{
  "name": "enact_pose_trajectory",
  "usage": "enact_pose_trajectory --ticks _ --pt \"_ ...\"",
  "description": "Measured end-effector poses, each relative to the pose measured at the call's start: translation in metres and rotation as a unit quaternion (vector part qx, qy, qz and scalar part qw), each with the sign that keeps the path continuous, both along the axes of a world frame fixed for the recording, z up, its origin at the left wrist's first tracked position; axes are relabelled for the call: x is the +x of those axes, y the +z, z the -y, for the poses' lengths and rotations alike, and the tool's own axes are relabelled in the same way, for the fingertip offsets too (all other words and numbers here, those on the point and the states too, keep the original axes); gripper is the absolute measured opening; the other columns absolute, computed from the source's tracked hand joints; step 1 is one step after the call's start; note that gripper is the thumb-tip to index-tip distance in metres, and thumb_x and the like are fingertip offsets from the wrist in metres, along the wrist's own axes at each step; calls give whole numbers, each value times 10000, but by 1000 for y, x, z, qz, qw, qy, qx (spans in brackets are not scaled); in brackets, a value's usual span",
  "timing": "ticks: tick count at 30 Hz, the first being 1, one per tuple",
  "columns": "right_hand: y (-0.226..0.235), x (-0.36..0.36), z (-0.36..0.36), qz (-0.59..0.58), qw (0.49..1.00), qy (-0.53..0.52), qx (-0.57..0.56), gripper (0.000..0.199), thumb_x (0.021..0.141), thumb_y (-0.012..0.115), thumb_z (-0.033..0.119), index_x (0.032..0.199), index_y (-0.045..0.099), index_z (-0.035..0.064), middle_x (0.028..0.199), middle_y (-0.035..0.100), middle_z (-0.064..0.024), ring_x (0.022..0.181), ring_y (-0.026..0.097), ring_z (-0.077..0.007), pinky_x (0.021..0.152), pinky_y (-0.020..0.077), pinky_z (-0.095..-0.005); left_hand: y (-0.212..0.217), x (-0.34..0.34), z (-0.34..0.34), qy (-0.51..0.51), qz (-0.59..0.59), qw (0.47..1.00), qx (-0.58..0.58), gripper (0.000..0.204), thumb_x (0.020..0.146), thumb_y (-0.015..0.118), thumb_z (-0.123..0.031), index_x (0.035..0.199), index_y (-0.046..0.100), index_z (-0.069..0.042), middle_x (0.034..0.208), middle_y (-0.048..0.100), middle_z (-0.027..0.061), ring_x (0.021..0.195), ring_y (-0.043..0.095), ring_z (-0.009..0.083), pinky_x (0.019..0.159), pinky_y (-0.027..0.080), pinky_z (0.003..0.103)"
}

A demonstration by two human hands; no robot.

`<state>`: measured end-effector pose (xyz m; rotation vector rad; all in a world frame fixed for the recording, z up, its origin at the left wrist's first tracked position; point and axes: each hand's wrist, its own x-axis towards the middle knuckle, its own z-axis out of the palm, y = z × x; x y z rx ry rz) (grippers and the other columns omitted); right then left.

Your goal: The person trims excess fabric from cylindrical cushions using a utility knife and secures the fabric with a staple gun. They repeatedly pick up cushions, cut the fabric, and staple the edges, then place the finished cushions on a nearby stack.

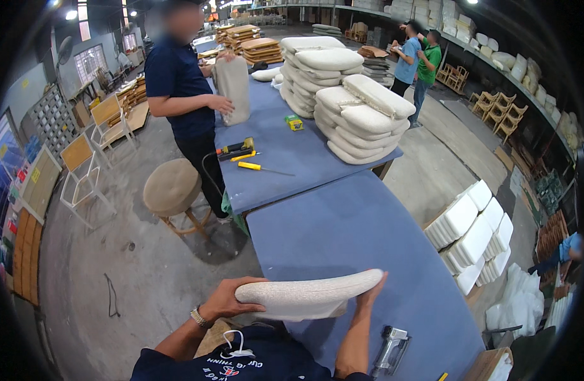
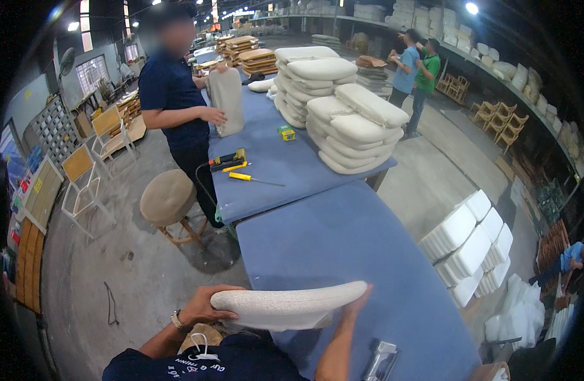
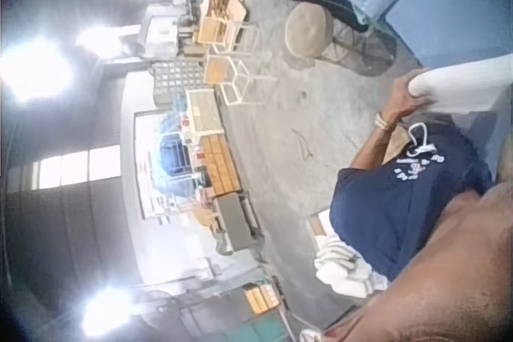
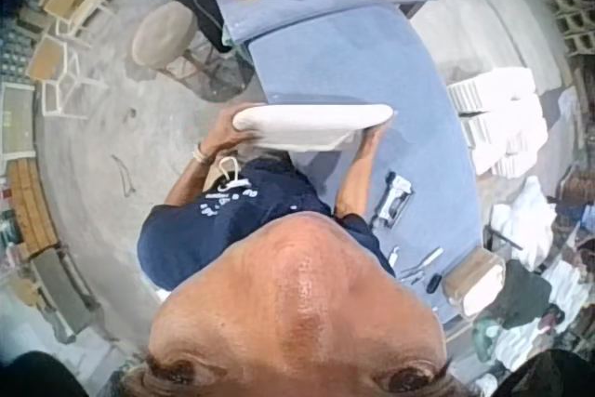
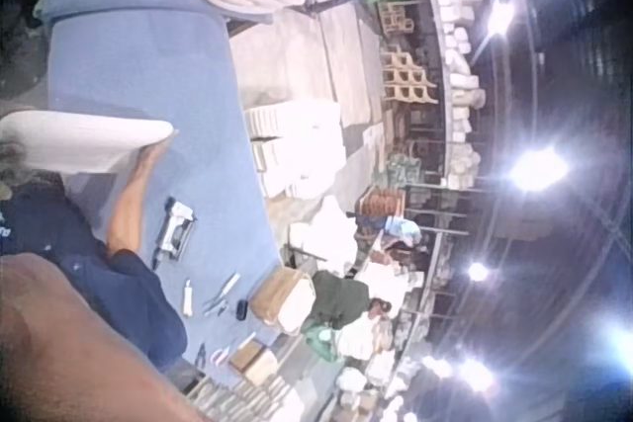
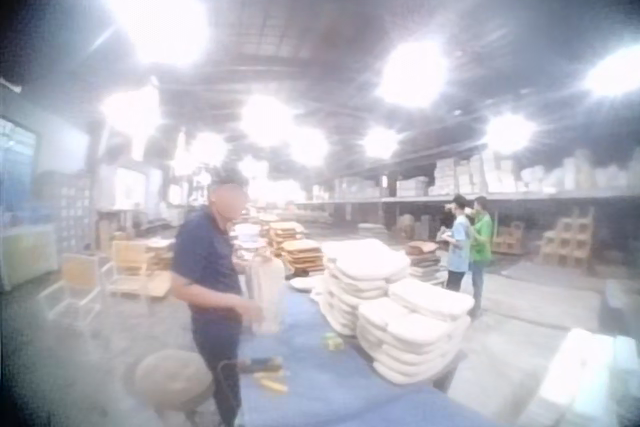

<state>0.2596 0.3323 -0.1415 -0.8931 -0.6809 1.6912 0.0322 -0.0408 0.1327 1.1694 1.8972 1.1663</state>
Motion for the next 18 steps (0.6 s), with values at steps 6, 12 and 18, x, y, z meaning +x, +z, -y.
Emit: enact_pose_trajectory --ticks 6,12,18 --pt "154 36 -13 140 984 -35 105 515 1062 433 484 989 680 39 950 661 -75 860 629 -221 806 512 -385 -59 -2 -27 -96 -89 991 -22 638 839 809 -407 1380 627 -123 1301 686 153 1163 678 316 985 538 412" --pt "81 63 -24 449 834 -110 300 342 1045 512 262 1156 695 -4 1328 611 -201 1324 493 -337 1119 373 -431 -100 30 -98 -193 -259 943 -84 713 921 666 -501 1484 468 -112 1274 667 170 1077 685 371 869 563 497" --pt "81 56 -18 365 887 -113 258 402 1079 415 247 1170 721 3 1320 637 -136 1301 527 -276 1137 357 -396 -75 81 -161 -253 -332 891 -179 818 923 642 -553 1529 375 -72 1248 649 245 1014 695 412 809 580 508"
